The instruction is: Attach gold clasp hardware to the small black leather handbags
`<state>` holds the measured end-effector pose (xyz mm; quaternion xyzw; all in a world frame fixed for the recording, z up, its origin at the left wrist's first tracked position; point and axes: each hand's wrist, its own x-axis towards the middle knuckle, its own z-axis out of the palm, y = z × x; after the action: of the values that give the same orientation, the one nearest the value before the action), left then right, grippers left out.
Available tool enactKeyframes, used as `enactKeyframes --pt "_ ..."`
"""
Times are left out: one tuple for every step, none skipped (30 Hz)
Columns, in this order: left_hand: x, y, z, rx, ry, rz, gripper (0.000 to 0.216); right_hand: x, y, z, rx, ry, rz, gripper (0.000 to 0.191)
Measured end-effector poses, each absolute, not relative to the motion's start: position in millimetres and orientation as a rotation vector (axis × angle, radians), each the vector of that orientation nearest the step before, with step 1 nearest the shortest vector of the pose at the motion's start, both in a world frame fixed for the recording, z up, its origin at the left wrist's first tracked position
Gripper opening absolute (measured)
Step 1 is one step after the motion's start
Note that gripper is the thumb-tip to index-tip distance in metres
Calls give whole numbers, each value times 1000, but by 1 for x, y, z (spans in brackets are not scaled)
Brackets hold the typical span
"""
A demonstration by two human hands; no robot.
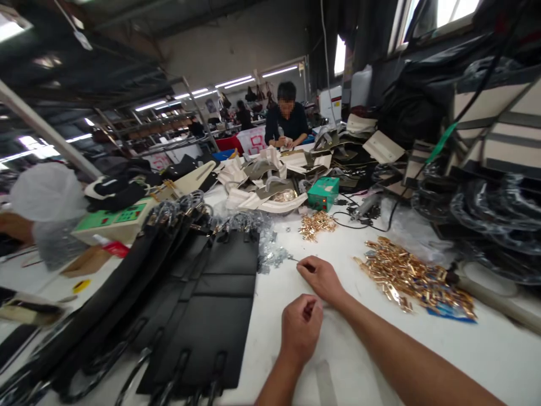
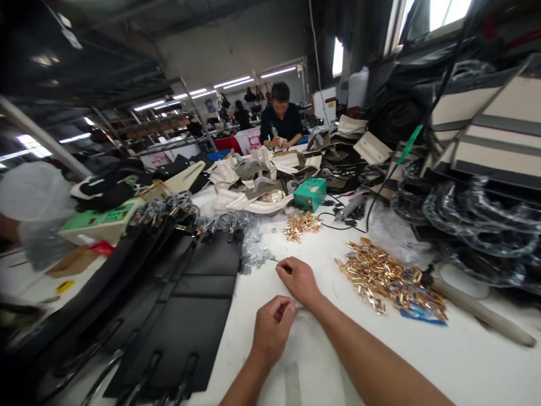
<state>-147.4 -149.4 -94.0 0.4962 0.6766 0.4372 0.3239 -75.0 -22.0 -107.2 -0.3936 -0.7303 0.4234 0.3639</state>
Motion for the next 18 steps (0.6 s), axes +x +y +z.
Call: enactKeyframes --pt "-147 -150 -94 1309 1783 1147 22 -74 -22 -107 -1012 -1880 1102 22" --pt "-147 -150 -93 1314 1788 1148 21 -74 -22 -106 -1011 -1881 1116 23" --pt "-146 -151 -93 1317 1792 1154 21 -73 -22 -106 -1012 -1880 1130 23" --pt "-146 -152 -93 1318 1795 1161 20 -72 -22 -106 -1016 -1879 1146 24" --pt "-146 -152 -93 1318 1796 1167 20 -72 -22 -105 -1023 -1877 1163 24" --pt "-145 -153 -93 1319 1796 1170 19 -72 -22 -104 -1032 -1874 1184 24" --pt "-145 -153 -93 1322 1800 1173 19 -73 -22 -103 -1041 -1872 1211 24" --pt "-145 -153 -93 1330 1804 1172 19 -77 -21 -101 -1047 -1874 1248 24" --pt "-145 -153 -93 1344 1813 1171 18 -82 -21 -98 -1046 -1881 1299 25" --pt "-145 -153 -93 1364 1826 1170 17 -89 -21 -95 -1040 -1893 1364 25" --pt "-145 -153 -93 1390 1842 1167 16 -99 -20 -92 -1029 -1906 1442 25" --pt "-145 -153 -93 1420 1867 1163 16 -111 -20 -89 -1019 -1917 1528 25" --pt "-145 -154 -93 1454 1896 1157 16 -125 -19 -87 -1013 -1923 1617 25" --pt "-145 -155 -94 1494 1921 1151 16 -139 -19 -84 -1018 -1920 1700 25" --pt "-144 -157 -95 1533 1936 1148 15 -154 -20 -82 -1034 -1909 1774 26" --pt "-144 -159 -96 1561 1940 1146 14 -167 -20 -81 -1060 -1891 1836 27" --pt "-143 -161 -98 1569 1937 1150 12 -179 -21 -80 -1091 -1868 1887 28" --pt "-143 -163 -100 1549 1929 1157 9 -189 -22 -79 -1119 -1840 1929 30"
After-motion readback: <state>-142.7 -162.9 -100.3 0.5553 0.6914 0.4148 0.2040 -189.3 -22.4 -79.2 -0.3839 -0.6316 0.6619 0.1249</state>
